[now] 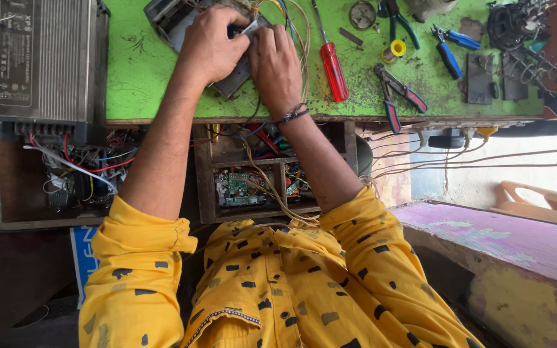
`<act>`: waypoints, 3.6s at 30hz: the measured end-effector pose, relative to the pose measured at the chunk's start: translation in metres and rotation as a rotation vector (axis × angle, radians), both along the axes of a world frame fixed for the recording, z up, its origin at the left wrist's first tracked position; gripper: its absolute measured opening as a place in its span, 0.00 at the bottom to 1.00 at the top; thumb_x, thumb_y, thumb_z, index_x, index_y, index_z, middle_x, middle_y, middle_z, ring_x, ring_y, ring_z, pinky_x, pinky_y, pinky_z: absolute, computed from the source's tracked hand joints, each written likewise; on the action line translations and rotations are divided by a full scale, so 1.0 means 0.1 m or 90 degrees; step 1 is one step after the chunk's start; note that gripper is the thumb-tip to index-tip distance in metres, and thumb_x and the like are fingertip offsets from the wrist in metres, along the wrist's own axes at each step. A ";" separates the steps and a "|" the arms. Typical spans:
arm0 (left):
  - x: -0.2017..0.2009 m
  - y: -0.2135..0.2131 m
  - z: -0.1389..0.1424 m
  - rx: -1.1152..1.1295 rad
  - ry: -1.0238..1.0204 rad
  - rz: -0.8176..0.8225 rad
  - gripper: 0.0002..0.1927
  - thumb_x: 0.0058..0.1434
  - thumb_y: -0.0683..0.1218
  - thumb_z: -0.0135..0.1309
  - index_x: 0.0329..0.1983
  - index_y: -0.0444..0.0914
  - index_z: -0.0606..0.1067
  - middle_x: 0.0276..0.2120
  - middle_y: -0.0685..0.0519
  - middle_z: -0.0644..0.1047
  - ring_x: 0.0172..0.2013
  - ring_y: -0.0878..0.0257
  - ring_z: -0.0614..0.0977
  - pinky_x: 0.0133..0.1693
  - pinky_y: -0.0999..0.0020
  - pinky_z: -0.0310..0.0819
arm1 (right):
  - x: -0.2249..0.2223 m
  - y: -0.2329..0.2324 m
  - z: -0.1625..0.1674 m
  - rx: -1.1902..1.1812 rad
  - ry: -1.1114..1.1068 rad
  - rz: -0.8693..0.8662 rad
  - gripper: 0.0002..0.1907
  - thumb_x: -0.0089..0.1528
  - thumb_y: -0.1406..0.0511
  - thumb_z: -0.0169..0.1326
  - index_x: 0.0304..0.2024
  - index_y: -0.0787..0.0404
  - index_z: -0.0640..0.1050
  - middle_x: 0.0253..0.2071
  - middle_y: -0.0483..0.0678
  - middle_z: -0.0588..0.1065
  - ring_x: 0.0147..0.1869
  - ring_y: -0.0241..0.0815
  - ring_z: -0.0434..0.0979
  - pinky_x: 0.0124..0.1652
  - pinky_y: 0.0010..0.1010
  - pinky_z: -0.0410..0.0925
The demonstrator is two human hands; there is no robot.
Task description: The person uses a red-handled screwdriver to tighten screws on a small metal electronics enclosure, repeatedly repositioning the device and adjusting wires. The person also handles a multimeter and probes on the workbench.
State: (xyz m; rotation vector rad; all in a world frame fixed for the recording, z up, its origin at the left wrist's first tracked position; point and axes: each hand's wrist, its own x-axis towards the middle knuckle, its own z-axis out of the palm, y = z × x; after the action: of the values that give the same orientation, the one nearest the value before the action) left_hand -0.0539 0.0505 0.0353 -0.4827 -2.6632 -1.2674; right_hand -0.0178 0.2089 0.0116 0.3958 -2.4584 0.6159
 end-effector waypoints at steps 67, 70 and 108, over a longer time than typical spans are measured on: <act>0.19 -0.03 0.31 -0.045 -0.073 -0.022 0.24 0.54 0.43 0.66 0.50 0.37 0.69 0.44 0.40 0.80 0.46 0.42 0.82 0.46 0.50 0.76 | 0.02 0.01 0.08 -0.105 -0.036 0.010 0.09 0.66 0.66 0.55 0.47 0.62 0.73 0.44 0.52 0.72 0.48 0.52 0.76 0.48 0.40 0.71; 0.19 -0.03 0.34 -0.047 -0.086 -0.021 0.24 0.54 0.43 0.67 0.49 0.37 0.69 0.45 0.41 0.81 0.47 0.43 0.83 0.47 0.51 0.76 | 0.02 0.00 0.06 -0.101 -0.032 0.019 0.10 0.66 0.66 0.55 0.48 0.63 0.73 0.43 0.52 0.72 0.47 0.52 0.76 0.47 0.40 0.71; 0.20 3.33 0.02 -0.271 0.291 -0.092 0.13 0.63 0.50 0.57 0.47 0.40 0.76 0.43 0.48 0.78 0.49 0.53 0.77 0.51 0.47 0.70 | 0.53 3.79 -0.46 -0.230 0.022 -0.175 0.03 0.71 0.73 0.59 0.42 0.70 0.82 0.36 0.47 0.75 0.37 0.36 0.72 0.38 0.29 0.66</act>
State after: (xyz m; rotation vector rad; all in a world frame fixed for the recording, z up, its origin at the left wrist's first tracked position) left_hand -0.0342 0.3836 0.0369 -0.9099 -2.5136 -0.5146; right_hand 0.0350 0.5878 -0.0349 -0.0723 -2.2518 0.9003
